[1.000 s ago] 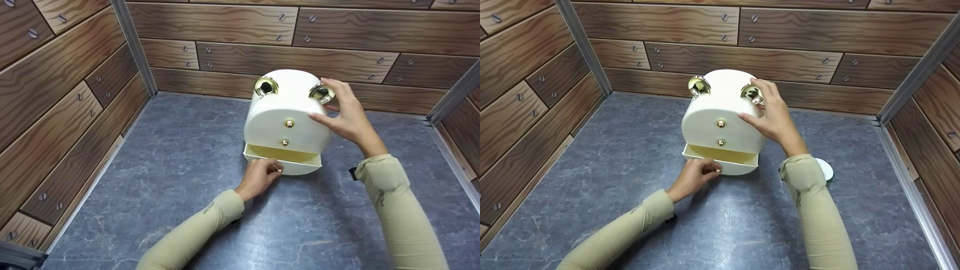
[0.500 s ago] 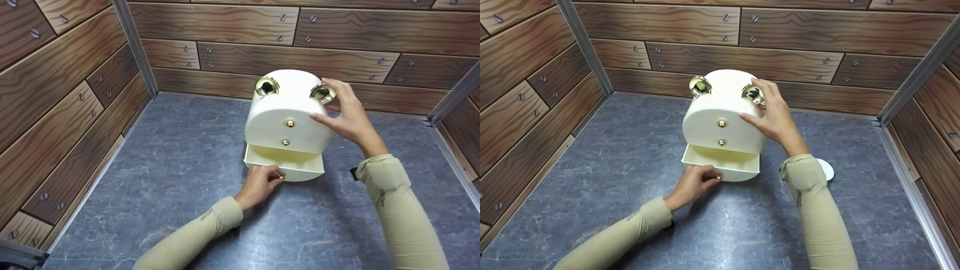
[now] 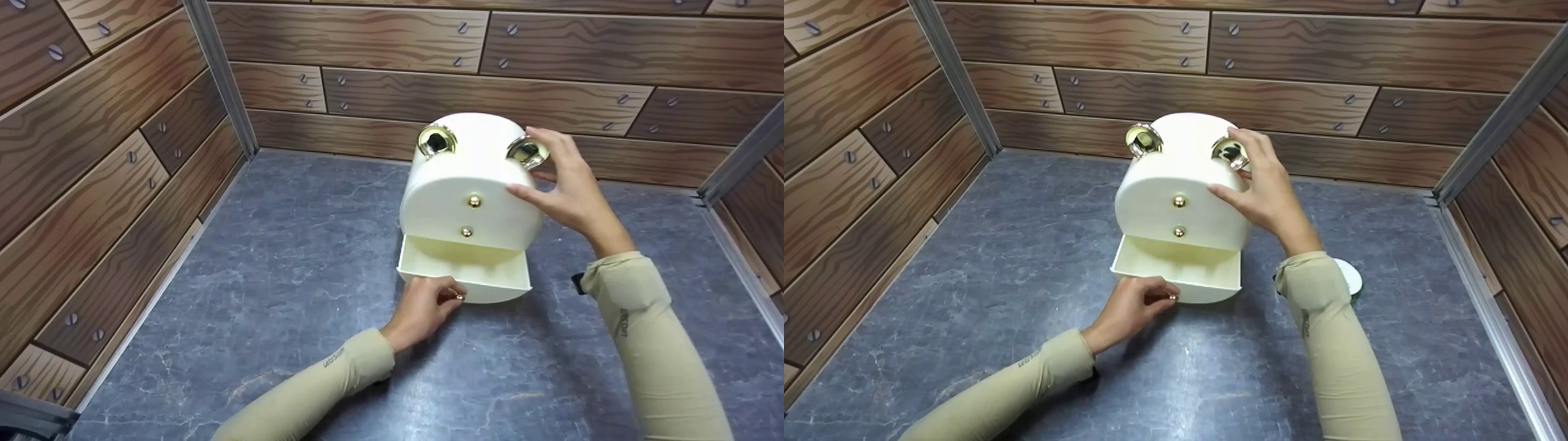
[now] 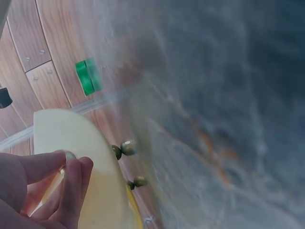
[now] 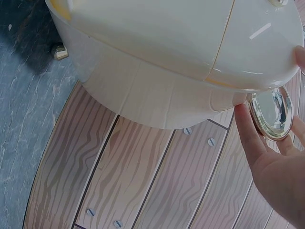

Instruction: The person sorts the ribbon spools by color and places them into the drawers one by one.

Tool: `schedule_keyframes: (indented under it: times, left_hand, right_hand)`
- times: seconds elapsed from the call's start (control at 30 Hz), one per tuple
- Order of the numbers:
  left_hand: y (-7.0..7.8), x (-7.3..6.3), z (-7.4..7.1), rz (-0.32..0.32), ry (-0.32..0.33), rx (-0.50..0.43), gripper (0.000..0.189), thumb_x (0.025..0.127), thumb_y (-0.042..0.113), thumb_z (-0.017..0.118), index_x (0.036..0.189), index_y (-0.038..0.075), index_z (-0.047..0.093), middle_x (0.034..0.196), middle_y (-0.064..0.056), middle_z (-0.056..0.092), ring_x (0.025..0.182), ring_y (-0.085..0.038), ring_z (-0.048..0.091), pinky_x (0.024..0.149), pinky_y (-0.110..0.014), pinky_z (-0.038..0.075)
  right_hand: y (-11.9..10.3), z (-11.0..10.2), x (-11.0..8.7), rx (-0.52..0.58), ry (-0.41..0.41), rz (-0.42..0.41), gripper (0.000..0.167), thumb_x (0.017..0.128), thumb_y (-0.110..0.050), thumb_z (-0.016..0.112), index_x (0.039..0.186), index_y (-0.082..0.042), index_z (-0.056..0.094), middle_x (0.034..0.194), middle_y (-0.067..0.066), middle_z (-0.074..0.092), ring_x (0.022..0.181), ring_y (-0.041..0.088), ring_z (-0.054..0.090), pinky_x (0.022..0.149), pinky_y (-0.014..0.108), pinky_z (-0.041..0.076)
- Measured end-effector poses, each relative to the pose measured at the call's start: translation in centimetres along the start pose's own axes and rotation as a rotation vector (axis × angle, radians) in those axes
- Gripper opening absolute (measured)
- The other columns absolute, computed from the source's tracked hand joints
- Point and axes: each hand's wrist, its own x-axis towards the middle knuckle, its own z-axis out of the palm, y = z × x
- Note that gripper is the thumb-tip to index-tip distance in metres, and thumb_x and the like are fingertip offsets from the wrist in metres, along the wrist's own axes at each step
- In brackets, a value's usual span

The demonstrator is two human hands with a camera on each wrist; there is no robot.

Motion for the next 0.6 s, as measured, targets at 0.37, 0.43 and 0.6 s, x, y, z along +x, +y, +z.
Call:
schedule_keyframes:
  times: [0.37, 0.43, 0.6]
  left_hand:
    - [0.16, -0.43, -0.09, 0.003, -0.005, -0.009, 0.015, 0.089, 0.009, 0.081, 0.102, 0.016, 0.080, 0.098, 0.002, 0.081, 0.088, -0.004, 0.075, 0.083, -0.014, 0.057]
    - [0.13, -0.48, -0.11, 0.001, -0.008, -0.011, 0.015, 0.089, 0.008, 0.081, 0.101, 0.017, 0.080, 0.098, 0.003, 0.081, 0.087, -0.003, 0.075, 0.083, -0.014, 0.057]
    - [0.03, -0.57, -0.12, 0.004, -0.010, -0.038, 0.015, 0.089, 0.006, 0.081, 0.100, 0.016, 0.080, 0.096, 0.002, 0.081, 0.087, -0.005, 0.075, 0.082, -0.015, 0.057]
  right_hand:
    - [0.02, 0.03, 0.07, -0.006, -0.004, 0.006, 0.090, 0.085, -0.019, 0.088, 0.160, -0.015, 0.038, 0.159, 0.014, 0.035, 0.143, 0.037, 0.044, 0.103, 0.039, 0.056]
    - [0.04, 0.06, 0.11, -0.008, -0.005, 0.016, 0.090, 0.084, -0.020, 0.088, 0.159, -0.015, 0.038, 0.160, 0.013, 0.035, 0.143, 0.037, 0.044, 0.103, 0.037, 0.056]
    - [0.14, 0.05, 0.14, -0.012, -0.006, 0.017, 0.090, 0.084, -0.020, 0.088, 0.159, -0.015, 0.038, 0.159, 0.014, 0.035, 0.143, 0.037, 0.044, 0.103, 0.034, 0.056]
